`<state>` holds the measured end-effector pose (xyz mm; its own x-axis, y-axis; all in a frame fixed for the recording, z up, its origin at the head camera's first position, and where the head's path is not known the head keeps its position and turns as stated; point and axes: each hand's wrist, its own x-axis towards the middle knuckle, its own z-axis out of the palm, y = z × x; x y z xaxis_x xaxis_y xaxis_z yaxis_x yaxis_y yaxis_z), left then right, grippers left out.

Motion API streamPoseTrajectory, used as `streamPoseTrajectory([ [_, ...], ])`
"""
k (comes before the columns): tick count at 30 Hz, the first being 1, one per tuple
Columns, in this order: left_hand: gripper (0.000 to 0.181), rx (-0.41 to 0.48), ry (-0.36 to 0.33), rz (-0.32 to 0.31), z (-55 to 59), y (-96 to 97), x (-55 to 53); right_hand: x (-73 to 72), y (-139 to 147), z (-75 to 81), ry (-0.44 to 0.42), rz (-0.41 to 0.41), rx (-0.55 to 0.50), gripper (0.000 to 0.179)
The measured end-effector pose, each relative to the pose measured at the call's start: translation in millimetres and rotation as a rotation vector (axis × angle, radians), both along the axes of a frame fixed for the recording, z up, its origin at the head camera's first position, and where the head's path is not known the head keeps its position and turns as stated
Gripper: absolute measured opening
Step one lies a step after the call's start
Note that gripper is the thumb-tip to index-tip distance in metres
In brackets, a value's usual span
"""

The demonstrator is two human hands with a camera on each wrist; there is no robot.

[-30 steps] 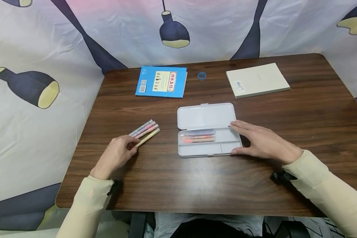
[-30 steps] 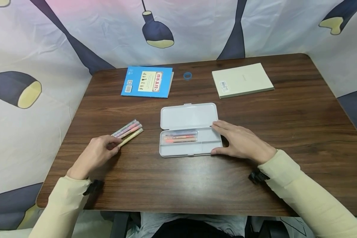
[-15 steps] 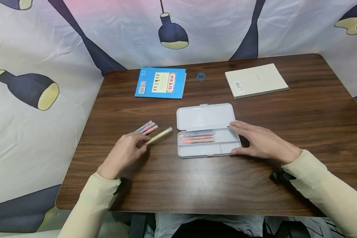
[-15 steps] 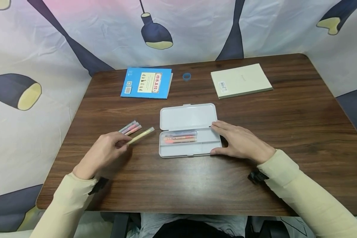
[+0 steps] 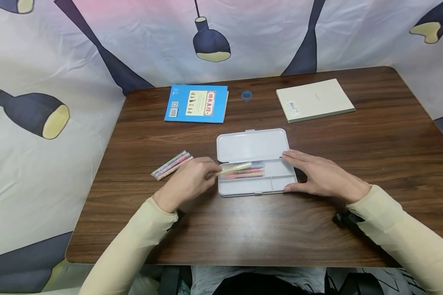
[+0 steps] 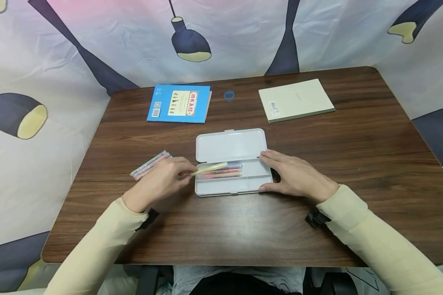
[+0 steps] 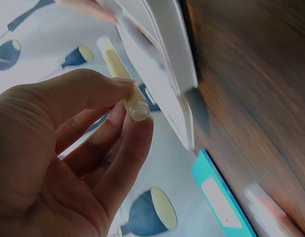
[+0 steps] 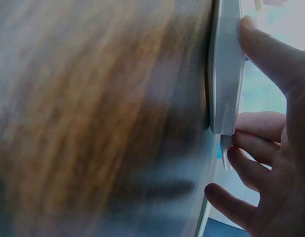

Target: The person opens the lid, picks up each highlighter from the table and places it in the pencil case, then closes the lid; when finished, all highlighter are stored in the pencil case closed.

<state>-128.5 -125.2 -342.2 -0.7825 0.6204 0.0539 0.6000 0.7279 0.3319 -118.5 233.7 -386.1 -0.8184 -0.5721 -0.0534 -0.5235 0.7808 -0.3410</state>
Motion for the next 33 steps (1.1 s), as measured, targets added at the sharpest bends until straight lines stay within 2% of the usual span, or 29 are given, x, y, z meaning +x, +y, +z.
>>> streamPoseTrajectory([
  [4, 0.018, -0.017, 0.012, -0.054, -2.8, 13.2, -3.8, -0.6, -0.8, -0.2, 0.0, 0.005, 0.001, 0.094],
  [8, 0.015, -0.037, 0.0, -0.079, -5.2, 21.2, -6.0, -1.6, -2.0, -1.4, 0.001, 0.017, -0.009, 0.094],
  [13, 0.014, -0.059, -0.016, -0.09, -7.5, 24.9, -6.9, -1.9, -3.3, -2.1, -0.004, 0.024, -0.017, 0.093],
  [19, 0.012, -0.061, 0.011, -0.114, -9.9, 26.9, -7.9, -1.7, -2.0, -1.7, -0.009, 0.018, -0.014, 0.093],
  [33, 0.016, -0.064, 0.02, -0.132, -16.6, 31.7, -10.0, -0.4, 1.3, -1.5, -0.018, 0.003, -0.023, 0.093],
])
